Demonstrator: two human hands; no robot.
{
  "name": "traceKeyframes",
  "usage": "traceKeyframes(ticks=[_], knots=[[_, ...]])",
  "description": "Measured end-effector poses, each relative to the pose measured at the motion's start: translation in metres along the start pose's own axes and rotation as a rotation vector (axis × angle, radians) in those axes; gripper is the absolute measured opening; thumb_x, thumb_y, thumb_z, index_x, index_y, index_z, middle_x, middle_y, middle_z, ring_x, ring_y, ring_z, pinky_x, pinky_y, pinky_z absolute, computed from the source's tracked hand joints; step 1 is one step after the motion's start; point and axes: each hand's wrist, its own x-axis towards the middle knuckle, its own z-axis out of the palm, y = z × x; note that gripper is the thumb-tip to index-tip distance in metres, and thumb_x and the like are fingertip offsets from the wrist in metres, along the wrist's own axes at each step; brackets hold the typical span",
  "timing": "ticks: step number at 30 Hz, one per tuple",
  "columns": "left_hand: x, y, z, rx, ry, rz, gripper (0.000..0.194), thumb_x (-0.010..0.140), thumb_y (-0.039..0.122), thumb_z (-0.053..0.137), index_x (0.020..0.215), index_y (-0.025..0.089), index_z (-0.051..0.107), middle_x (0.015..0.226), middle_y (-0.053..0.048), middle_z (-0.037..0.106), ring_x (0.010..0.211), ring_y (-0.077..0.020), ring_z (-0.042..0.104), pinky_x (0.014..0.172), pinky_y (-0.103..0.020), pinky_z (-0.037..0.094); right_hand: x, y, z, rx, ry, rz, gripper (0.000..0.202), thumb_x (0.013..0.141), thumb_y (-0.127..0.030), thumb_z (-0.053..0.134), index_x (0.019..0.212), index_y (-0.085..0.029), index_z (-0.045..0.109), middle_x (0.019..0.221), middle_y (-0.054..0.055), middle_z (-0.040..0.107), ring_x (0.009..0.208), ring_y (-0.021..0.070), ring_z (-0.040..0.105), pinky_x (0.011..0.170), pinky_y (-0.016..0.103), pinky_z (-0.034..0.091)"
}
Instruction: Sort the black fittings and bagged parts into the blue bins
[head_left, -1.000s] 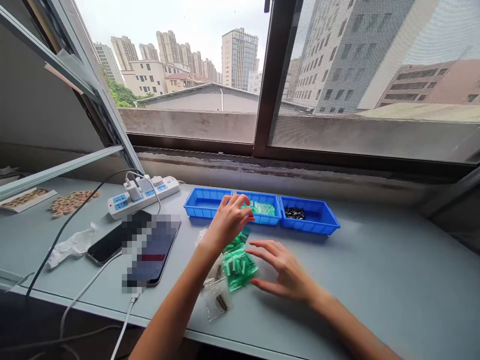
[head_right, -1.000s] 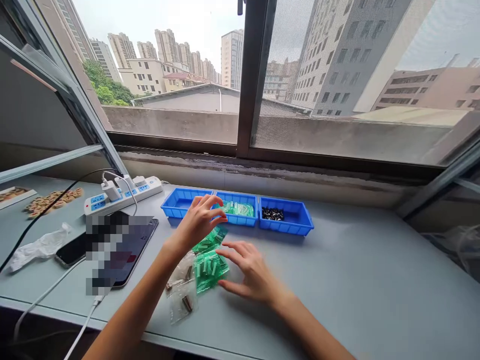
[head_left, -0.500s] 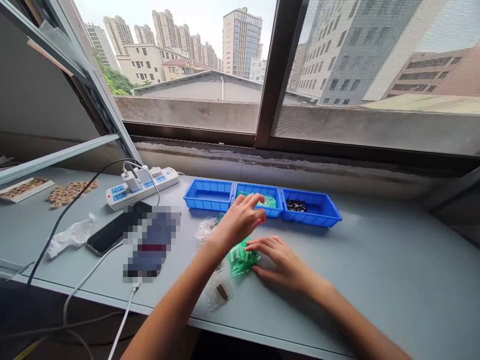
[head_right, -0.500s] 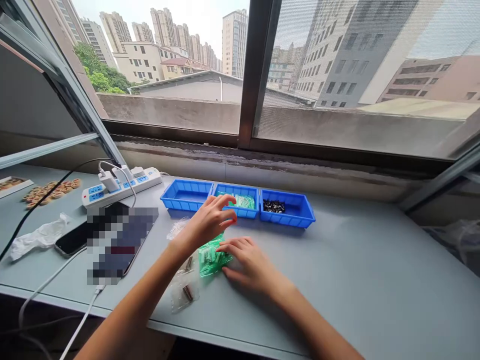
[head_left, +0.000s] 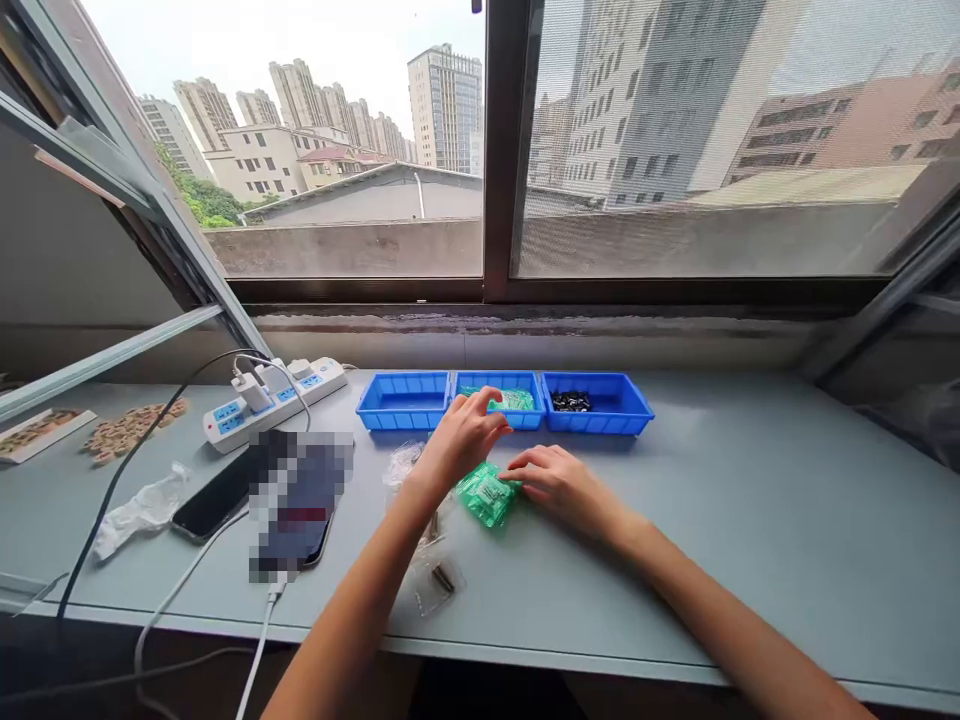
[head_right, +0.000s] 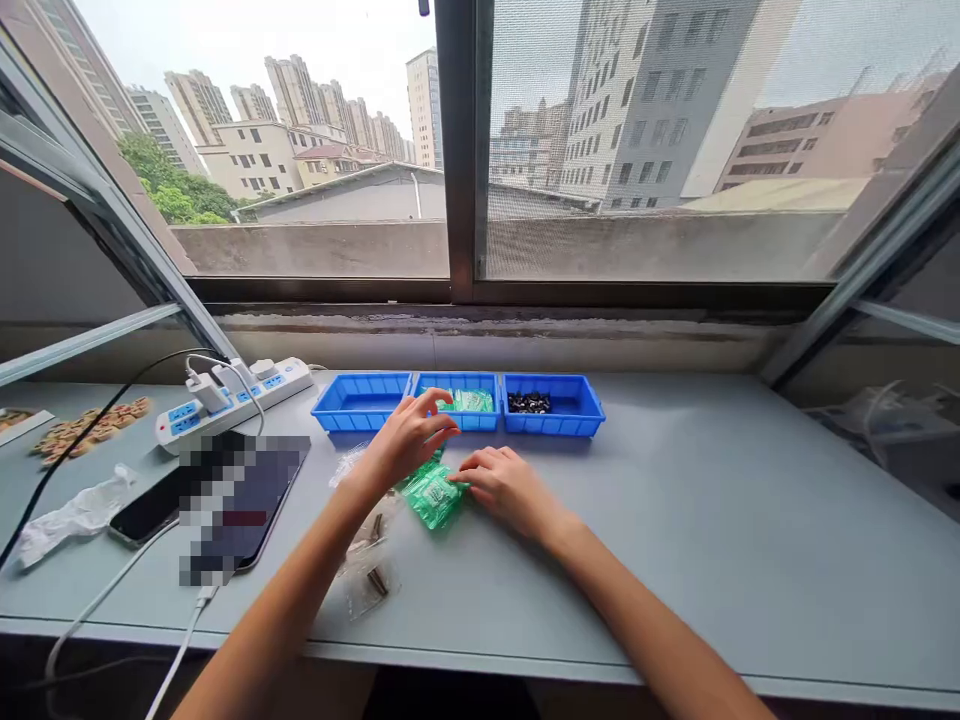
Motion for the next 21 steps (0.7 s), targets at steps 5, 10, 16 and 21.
traceKeyframes(ticks=[5,10,16,21], knots=[[0.000,-0.001,0.000,0.014,0.031,0.027,0.017,0.087,0.023,0.051,0.080,0.018,0.065,0.107,-0.006,0.055,0.080,-0.0141,0.057,0.076,-0.031,0.046,0.002,-0.004,0.001,-0.029,0.106,-0.010,0.017,0.086,-0.020,0.054,0.093,-0.026,0.069,0.089,0.003,0.069,0.077,0.0162,0.063,0.065,0.029,0.047],[0.000,-0.002,0.000,0.091,0.112,-0.014,0.017,0.087,0.017,0.049,0.082,0.020,0.065,0.102,-0.004,0.059,0.075,-0.0131,0.057,0.071,-0.029,0.044,0.002,-0.006,0.000,0.060,0.175,0.013,0.026,0.092,-0.024,0.044,0.092,-0.025,0.070,0.087,0.004,0.069,0.072,0.0140,0.063,0.062,0.026,0.048],[-0.001,-0.003,-0.001,0.063,0.337,-0.173,0.019,0.088,0.027,0.050,0.078,0.021,0.066,0.098,-0.003,0.060,0.069,-0.0115,0.056,0.066,-0.026,0.042,0.003,-0.002,-0.003,0.344,0.247,0.142,0.026,0.091,-0.030,0.044,0.088,-0.022,0.068,0.093,0.006,0.067,0.073,0.0132,0.063,0.060,0.024,0.050],[0.000,-0.003,-0.003,-0.008,0.410,-0.246,0.037,0.093,0.036,0.038,0.075,0.018,0.065,0.090,-0.004,0.060,0.062,-0.0097,0.054,0.059,-0.023,0.040,0.007,-0.003,-0.011,0.559,0.375,0.445,0.025,0.083,-0.041,0.051,0.077,-0.020,0.061,0.074,0.004,0.066,0.062,0.0146,0.061,0.046,0.022,0.045]])
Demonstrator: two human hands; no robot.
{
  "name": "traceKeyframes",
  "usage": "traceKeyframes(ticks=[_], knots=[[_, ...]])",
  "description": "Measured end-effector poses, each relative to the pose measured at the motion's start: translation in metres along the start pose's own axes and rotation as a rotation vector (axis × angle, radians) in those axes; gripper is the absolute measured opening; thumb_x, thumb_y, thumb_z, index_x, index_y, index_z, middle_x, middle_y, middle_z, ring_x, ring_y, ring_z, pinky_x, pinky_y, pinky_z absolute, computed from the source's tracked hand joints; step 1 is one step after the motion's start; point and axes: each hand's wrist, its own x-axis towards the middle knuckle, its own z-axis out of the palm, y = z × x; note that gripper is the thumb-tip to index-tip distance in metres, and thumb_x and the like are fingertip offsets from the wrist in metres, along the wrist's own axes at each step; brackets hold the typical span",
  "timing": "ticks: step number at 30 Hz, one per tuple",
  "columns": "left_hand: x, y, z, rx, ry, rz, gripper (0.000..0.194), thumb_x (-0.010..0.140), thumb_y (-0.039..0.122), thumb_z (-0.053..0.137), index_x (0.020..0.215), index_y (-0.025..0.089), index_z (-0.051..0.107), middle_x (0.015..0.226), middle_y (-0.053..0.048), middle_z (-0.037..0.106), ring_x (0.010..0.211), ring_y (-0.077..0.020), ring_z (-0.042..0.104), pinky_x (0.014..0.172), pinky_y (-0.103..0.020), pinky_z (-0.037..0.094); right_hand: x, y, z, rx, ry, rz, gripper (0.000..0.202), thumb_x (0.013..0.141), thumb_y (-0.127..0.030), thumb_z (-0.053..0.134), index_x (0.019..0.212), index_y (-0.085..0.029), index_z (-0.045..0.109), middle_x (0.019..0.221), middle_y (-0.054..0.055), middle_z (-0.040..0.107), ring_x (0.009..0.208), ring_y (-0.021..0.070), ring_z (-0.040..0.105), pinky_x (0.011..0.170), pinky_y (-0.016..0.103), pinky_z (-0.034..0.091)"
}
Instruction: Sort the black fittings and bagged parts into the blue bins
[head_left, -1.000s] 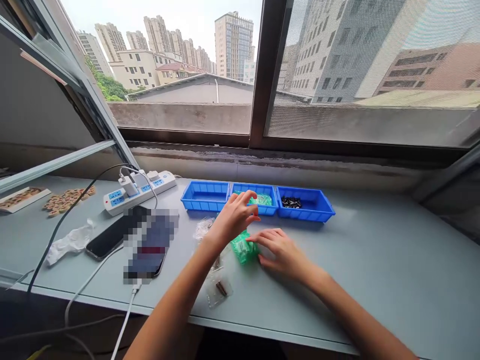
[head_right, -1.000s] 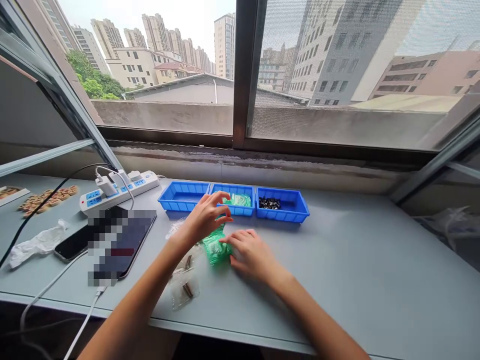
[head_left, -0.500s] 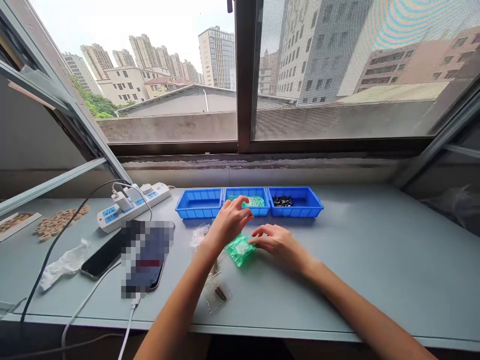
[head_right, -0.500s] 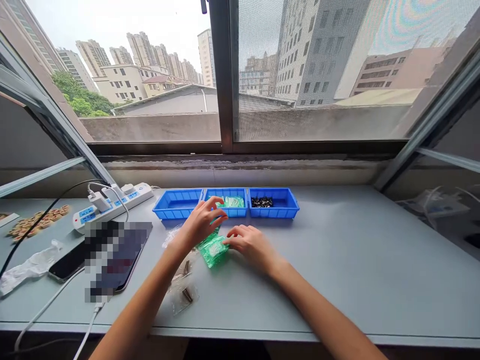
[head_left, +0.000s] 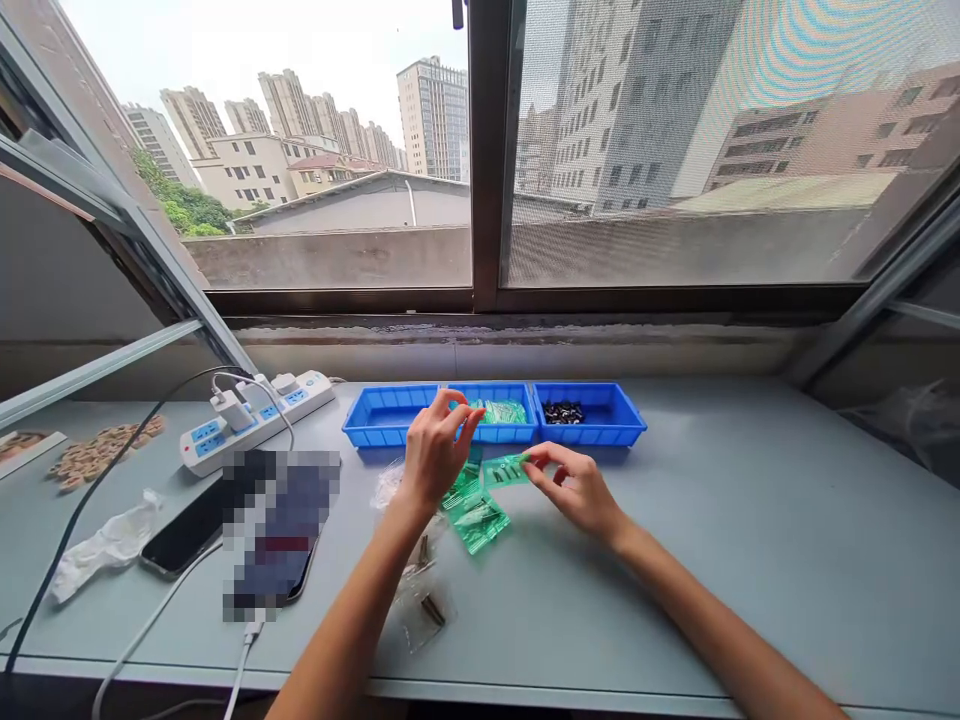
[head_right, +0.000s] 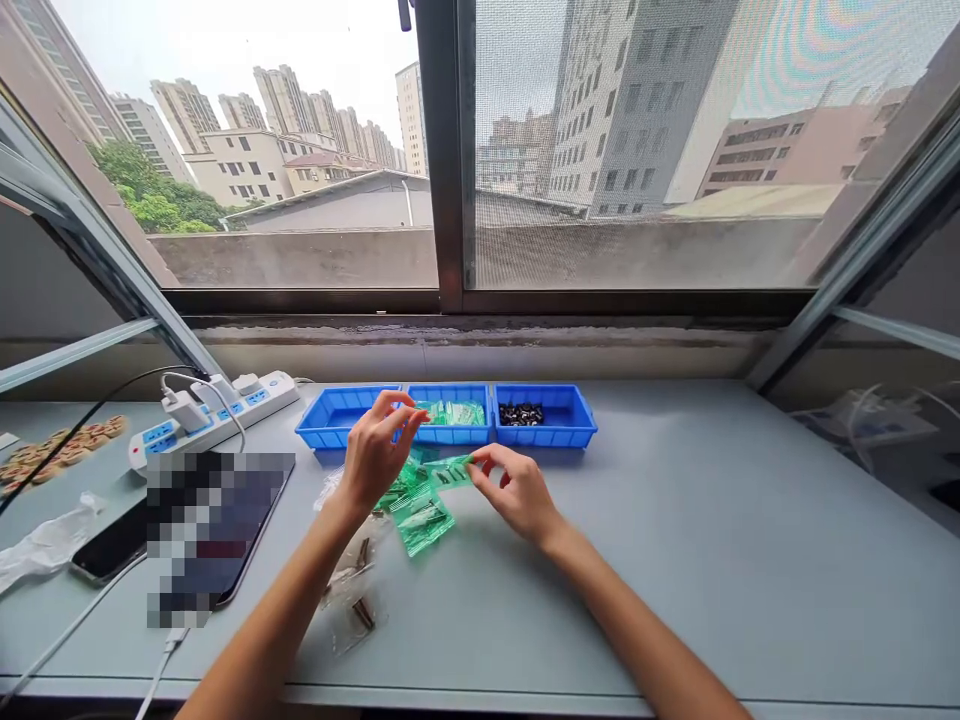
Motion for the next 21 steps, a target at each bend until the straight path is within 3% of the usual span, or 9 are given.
traceKeyframes(ticks=[3,7,11,14,18,21], knots=[[0.000,0.003,-0.001,-0.051,-0.066,0.001,0.042,0.094,0.039,0.032,0.079,0.018,0.065,0.085,-0.002,0.060,0.056,-0.0082,0.053,0.054,-0.021,0.039,0.002,-0.004,-0.002,0.148,0.059,0.167,0.029,0.081,-0.048,0.050,0.077,-0.019,0.057,0.059,-0.001,0.059,0.046,0.0119,0.055,0.043,0.023,0.044],[-0.004,0.012,0.003,-0.117,-0.127,0.114,0.040,0.089,0.048,0.040,0.075,0.018,0.063,0.082,-0.002,0.061,0.058,-0.0086,0.055,0.052,-0.020,0.041,0.002,-0.009,-0.005,0.275,0.122,0.242,0.034,0.078,-0.053,0.053,0.077,-0.019,0.056,0.057,-0.003,0.056,0.040,0.0100,0.050,0.041,0.024,0.044],[-0.011,0.023,0.012,-0.245,0.008,0.145,0.032,0.090,0.038,0.044,0.073,0.016,0.059,0.078,-0.003,0.060,0.059,-0.0076,0.056,0.051,-0.018,0.044,-0.002,-0.014,-0.008,0.241,0.171,0.201,0.032,0.080,-0.051,0.053,0.082,-0.019,0.058,0.057,-0.003,0.057,0.039,0.0099,0.051,0.038,0.023,0.043],[-0.015,0.030,0.015,-0.291,0.127,0.156,0.022,0.090,0.031,0.047,0.079,0.016,0.060,0.081,-0.002,0.058,0.056,-0.0052,0.054,0.050,-0.016,0.044,-0.007,-0.016,-0.010,0.057,0.216,0.000,0.026,0.077,-0.038,0.063,0.095,-0.021,0.057,0.076,0.000,0.066,0.041,0.0080,0.053,0.038,0.021,0.044],[-0.018,0.033,0.012,-0.252,0.238,0.306,0.014,0.090,0.026,0.048,0.089,0.019,0.060,0.086,-0.003,0.056,0.057,-0.0049,0.053,0.051,-0.016,0.045,-0.012,-0.017,-0.017,-0.216,0.224,-0.415,0.013,0.083,-0.014,0.057,0.091,-0.024,0.058,0.083,0.000,0.069,0.053,0.0078,0.060,0.041,0.017,0.043],[-0.017,0.034,0.008,-0.209,0.278,0.440,0.014,0.090,0.023,0.045,0.093,0.019,0.058,0.085,-0.003,0.055,0.058,-0.0069,0.054,0.050,-0.019,0.046,-0.012,-0.019,-0.024,-0.294,0.278,-0.507,0.015,0.083,-0.008,0.054,0.086,-0.023,0.058,0.083,0.002,0.069,0.064,0.0105,0.064,0.043,0.016,0.044]])
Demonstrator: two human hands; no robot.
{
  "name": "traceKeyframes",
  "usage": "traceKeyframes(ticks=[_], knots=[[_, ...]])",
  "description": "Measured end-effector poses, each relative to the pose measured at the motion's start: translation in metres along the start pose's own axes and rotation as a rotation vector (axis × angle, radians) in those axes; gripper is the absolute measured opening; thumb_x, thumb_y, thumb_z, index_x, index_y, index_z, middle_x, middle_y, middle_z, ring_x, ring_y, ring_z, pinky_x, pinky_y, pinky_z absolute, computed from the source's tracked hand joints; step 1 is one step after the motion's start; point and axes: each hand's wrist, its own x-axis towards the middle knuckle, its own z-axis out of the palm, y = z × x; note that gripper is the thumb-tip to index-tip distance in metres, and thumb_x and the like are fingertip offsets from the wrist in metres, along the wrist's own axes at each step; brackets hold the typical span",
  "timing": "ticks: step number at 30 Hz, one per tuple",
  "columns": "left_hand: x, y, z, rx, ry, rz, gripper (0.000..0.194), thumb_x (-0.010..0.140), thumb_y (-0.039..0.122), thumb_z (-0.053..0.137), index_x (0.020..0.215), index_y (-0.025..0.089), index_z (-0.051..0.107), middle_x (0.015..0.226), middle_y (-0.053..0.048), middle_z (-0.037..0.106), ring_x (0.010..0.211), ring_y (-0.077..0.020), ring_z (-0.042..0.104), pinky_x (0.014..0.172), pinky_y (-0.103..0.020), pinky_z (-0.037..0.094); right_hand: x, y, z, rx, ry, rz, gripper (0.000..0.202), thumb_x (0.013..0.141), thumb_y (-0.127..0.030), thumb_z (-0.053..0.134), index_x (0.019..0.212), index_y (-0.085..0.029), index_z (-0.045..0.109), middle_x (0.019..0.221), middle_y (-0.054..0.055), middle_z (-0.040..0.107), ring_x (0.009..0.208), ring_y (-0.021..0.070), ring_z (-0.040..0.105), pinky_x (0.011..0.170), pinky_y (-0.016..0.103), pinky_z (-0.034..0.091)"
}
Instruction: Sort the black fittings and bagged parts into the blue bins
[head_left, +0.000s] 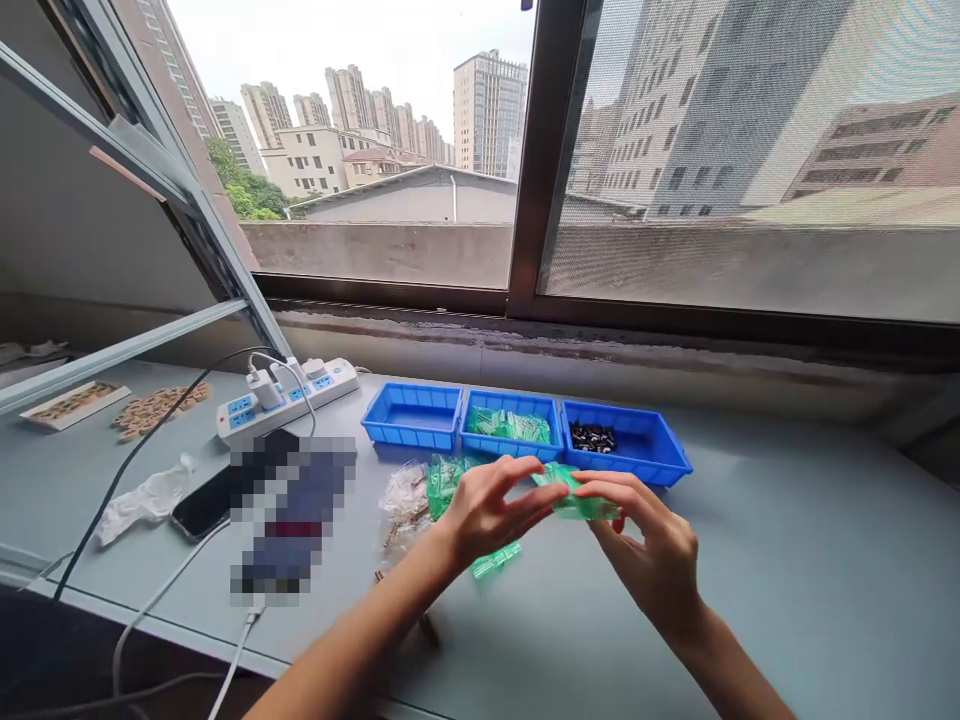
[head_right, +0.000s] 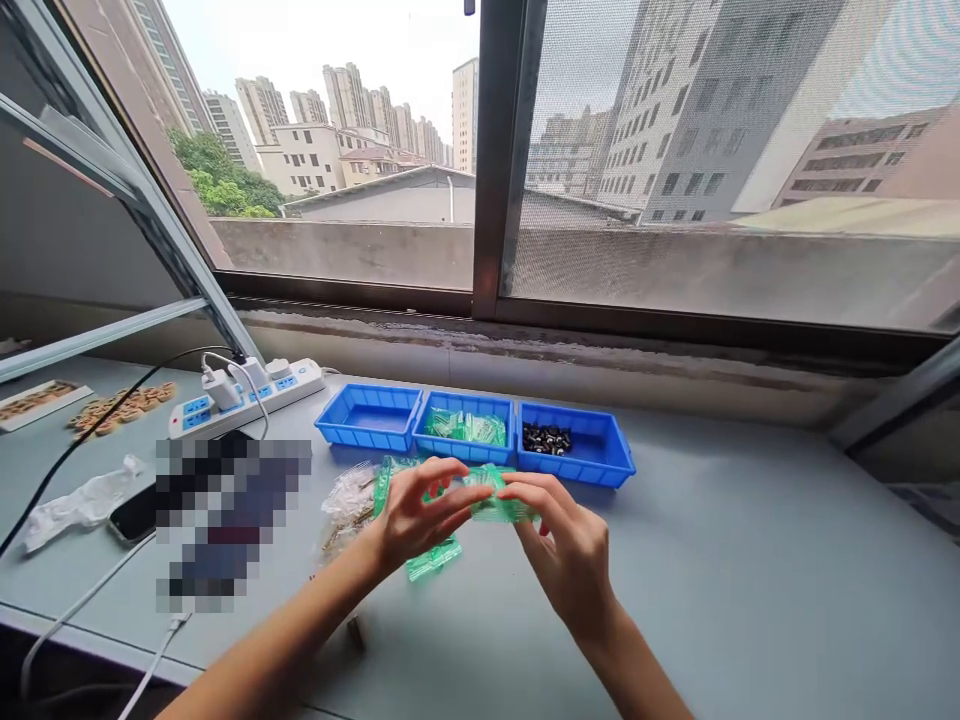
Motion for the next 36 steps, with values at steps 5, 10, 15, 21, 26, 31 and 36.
traceKeyframes(ticks=[5,10,15,21,26,31,36], knots=[[0.002,-0.004,-0.001,0.031,-0.002,0.042,0.009,0.087,0.015,0.046,0.087,0.018,0.055,0.085,-0.002,0.055,0.056,-0.0072,0.054,0.048,-0.019,0.045,0.005,0.000,-0.004,-0.082,0.096,-0.027,0.018,0.081,-0.005,0.057,0.075,-0.022,0.061,0.086,0.003,0.064,0.054,0.0069,0.058,0.042,0.017,0.045],[0.001,-0.007,-0.001,0.058,-0.018,0.050,0.008,0.086,0.015,0.047,0.083,0.019,0.053,0.086,-0.002,0.057,0.058,-0.0071,0.055,0.049,-0.018,0.045,0.004,0.001,0.000,-0.046,0.158,-0.061,0.024,0.078,-0.001,0.056,0.067,-0.021,0.061,0.097,0.004,0.059,0.058,0.0070,0.057,0.047,0.020,0.048],[0.001,-0.005,0.001,0.054,-0.078,-0.100,0.011,0.087,0.028,0.050,0.088,0.020,0.057,0.089,-0.004,0.060,0.063,-0.0076,0.059,0.053,-0.017,0.046,0.003,0.002,0.005,-0.047,0.154,0.033,0.012,0.080,-0.011,0.061,0.082,-0.023,0.061,0.078,0.000,0.065,0.049,0.0067,0.056,0.040,0.018,0.044],[0.005,-0.010,0.007,-0.210,-0.247,-0.643,0.032,0.076,0.047,0.061,0.067,0.017,0.062,0.078,-0.002,0.059,0.052,-0.0063,0.049,0.048,-0.019,0.041,0.003,0.001,0.012,0.016,0.103,0.343,0.029,0.079,-0.033,0.064,0.105,-0.023,0.056,0.065,-0.004,0.063,0.042,0.0070,0.051,0.037,0.018,0.040],[0.007,-0.012,0.007,-0.464,-0.434,-0.874,0.037,0.070,0.051,0.065,0.057,0.017,0.060,0.056,0.002,0.053,0.048,-0.0076,0.042,0.045,-0.020,0.034,0.004,0.002,0.015,0.135,0.058,0.537,0.032,0.081,-0.039,0.058,0.107,-0.021,0.054,0.069,-0.002,0.066,0.042,0.0092,0.052,0.038,0.021,0.042],[0.004,-0.023,0.006,-0.223,-0.225,-1.156,0.031,0.074,0.049,0.060,0.068,0.018,0.064,0.051,0.003,0.053,0.043,-0.0082,0.040,0.044,-0.021,0.030,0.001,0.007,0.018,0.051,0.005,0.541,0.035,0.082,-0.033,0.053,0.115,-0.020,0.049,0.083,0.001,0.068,0.051,0.0107,0.058,0.042,0.022,0.042],[-0.007,-0.043,0.007,0.039,0.014,-0.985,0.027,0.076,0.045,0.059,0.074,0.020,0.066,0.075,-0.002,0.059,0.053,-0.0104,0.047,0.050,-0.024,0.036,-0.002,0.008,0.018,-0.055,-0.134,0.467,0.030,0.083,-0.026,0.051,0.113,-0.023,0.051,0.083,-0.002,0.068,0.052,0.0098,0.058,0.048,0.022,0.044]])
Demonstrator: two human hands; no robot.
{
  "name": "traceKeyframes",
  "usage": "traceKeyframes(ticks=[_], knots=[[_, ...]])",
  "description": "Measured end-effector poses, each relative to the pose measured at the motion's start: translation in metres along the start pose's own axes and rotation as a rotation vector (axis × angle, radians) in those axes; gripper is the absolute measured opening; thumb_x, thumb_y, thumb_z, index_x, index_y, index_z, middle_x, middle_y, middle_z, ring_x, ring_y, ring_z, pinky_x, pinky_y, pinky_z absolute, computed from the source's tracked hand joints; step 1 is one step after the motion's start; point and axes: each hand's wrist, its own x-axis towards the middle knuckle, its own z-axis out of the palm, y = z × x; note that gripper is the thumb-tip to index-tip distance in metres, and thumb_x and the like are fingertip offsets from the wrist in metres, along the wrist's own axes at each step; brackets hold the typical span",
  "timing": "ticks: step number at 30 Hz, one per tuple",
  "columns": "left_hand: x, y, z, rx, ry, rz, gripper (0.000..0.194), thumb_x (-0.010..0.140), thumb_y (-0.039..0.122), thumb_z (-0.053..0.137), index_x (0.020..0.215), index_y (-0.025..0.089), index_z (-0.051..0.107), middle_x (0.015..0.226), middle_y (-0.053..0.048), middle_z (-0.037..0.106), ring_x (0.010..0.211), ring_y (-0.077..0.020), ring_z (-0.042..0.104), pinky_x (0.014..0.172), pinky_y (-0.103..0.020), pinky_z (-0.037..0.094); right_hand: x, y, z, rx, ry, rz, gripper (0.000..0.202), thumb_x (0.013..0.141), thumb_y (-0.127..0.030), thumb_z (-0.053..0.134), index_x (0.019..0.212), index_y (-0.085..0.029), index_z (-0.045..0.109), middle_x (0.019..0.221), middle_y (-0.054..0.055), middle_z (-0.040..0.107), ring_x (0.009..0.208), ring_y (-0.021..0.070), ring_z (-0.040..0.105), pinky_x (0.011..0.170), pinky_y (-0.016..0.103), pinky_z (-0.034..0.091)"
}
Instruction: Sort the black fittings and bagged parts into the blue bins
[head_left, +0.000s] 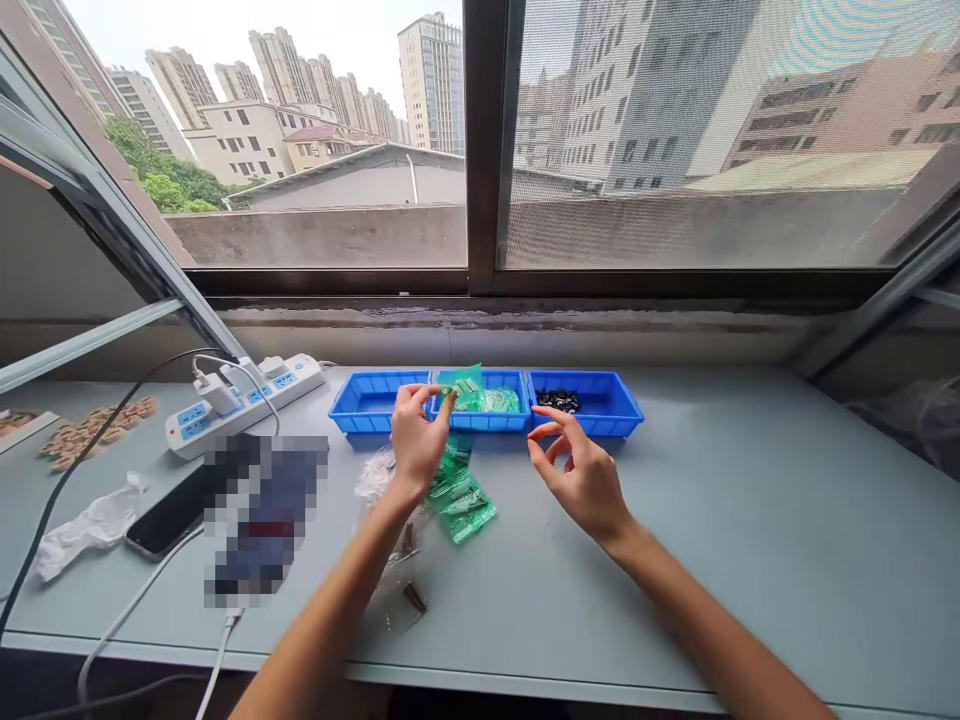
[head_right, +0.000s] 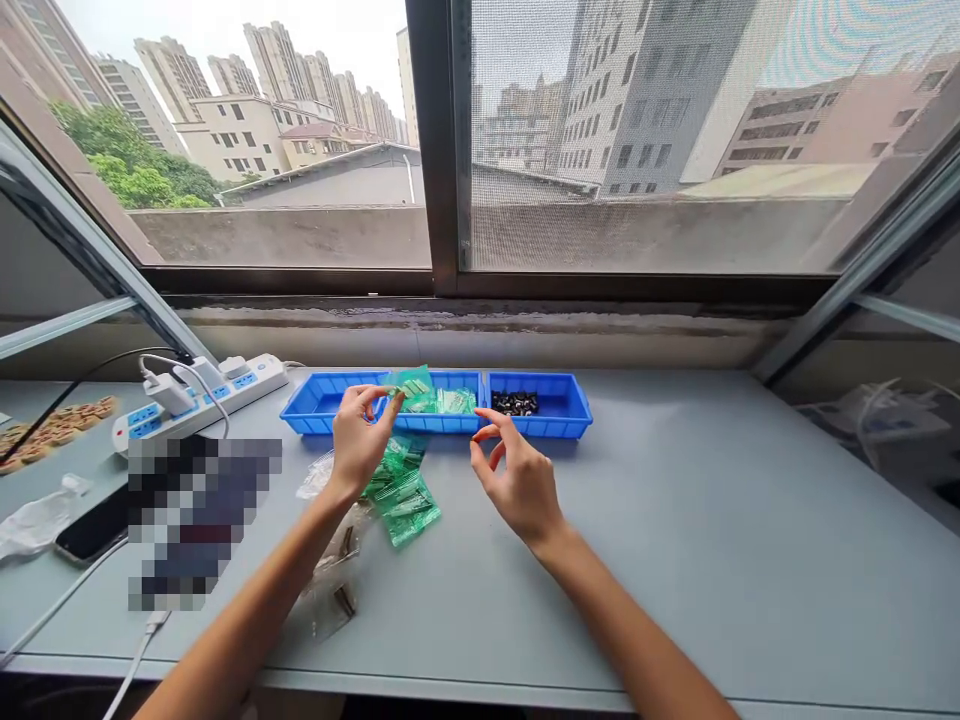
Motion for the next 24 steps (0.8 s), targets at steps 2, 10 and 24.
traceKeyframes(ticks=[2,10,24], knots=[[0.001,-0.006,0.002,0.053,0.030,0.055,0.025,0.079,0.043,0.058,0.074,0.020,0.066,0.077,-0.003,0.060,0.061,-0.0133,0.051,0.056,-0.026,0.038,-0.001,0.000,0.000,-0.036,-0.098,-0.030,0.026,0.083,-0.023,0.051,0.108,-0.023,0.055,0.085,-0.001,0.068,0.057,0.0109,0.060,0.049,0.022,0.044],[0.001,-0.006,0.001,0.203,-0.076,0.064,0.013,0.080,0.029,0.060,0.090,0.021,0.060,0.071,0.000,0.066,0.071,-0.0190,0.056,0.073,-0.034,0.034,-0.008,-0.003,0.008,-0.081,-0.467,-0.219,0.025,0.083,-0.022,0.053,0.107,-0.021,0.058,0.105,0.007,0.064,0.097,0.0205,0.058,0.084,0.037,0.047],[-0.006,-0.008,0.003,0.464,-0.287,0.399,0.027,0.088,0.032,0.045,0.110,0.020,0.057,0.120,-0.012,0.058,0.116,-0.0274,0.049,0.093,-0.043,0.028,-0.016,-0.010,0.014,-0.019,-0.672,-0.372,0.036,0.079,-0.031,0.062,0.115,-0.024,0.059,0.125,0.009,0.057,0.117,0.0228,0.049,0.098,0.041,0.038]])
